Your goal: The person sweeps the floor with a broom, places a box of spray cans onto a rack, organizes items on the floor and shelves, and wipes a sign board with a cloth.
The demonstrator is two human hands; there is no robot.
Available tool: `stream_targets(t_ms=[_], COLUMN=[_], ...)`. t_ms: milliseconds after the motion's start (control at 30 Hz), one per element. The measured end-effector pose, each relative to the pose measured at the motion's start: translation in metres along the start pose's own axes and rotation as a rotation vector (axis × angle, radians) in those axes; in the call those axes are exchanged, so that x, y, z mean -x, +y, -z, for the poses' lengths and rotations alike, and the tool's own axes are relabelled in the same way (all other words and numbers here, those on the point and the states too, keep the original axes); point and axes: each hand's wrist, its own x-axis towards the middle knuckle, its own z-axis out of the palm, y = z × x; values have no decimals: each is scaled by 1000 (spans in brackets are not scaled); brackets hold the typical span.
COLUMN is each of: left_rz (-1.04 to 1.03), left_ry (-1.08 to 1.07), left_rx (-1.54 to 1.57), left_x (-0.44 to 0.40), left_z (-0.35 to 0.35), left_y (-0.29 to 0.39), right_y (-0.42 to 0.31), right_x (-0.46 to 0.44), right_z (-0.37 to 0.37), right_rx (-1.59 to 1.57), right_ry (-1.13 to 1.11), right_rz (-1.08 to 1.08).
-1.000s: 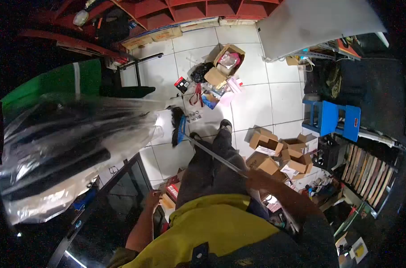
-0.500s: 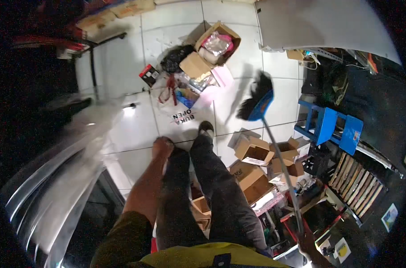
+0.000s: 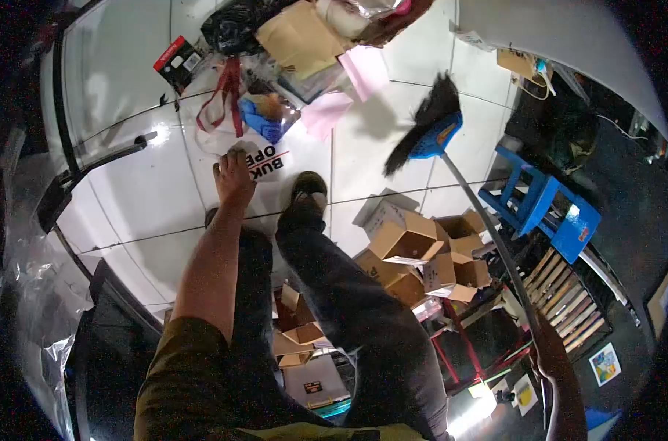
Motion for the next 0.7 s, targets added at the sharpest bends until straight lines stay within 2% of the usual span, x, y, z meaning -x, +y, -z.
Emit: stream_targets(t_ms=[67,100,133,200,267,333,400,467,500,567,600,633,700], left_rz=[20,23,20,-43,-89,-81,28,-150,-170,53,27,47,86], left_ry=[-180,-267,-266,-697,-379,-287,-449,-319,-289,-324,-284,-309,-361], left_rx=[-4,-5,-10,-64,113,358,475,559,543,698,666,823,1138], left_x=[8,8,6,14,47,59,64,101,96,97,88,91,78], left_z=[-17,-23,-12,60,57,130,228,211,234,299,348,388,418], left_y=[-10,-13,-11,-19,-33,-18,2,-18,-12,21,26,43,62], right_y=[-15,-17,-14,11,46,45,7,-20,-27,-30,-20,9,50], right_x=[-12,-22,-28,-12,-13,-3,37,68,74,81,96,113,119], right_z=[-9,-16,-22,-25,-30,-33,-39,-48,-53,-60,-61,-61,-77], right_rx=[-83,-151,-219,-308,-115,-40,-458,-348,-371,-496,-527,-495,-451], right_ry=[91,-12,-115,-248,-161,-82,-429,-402,-388,-562,-561,-479,-352], right_rz=[135,120,106,104,479,686,366,475,503,508,557,581,617])
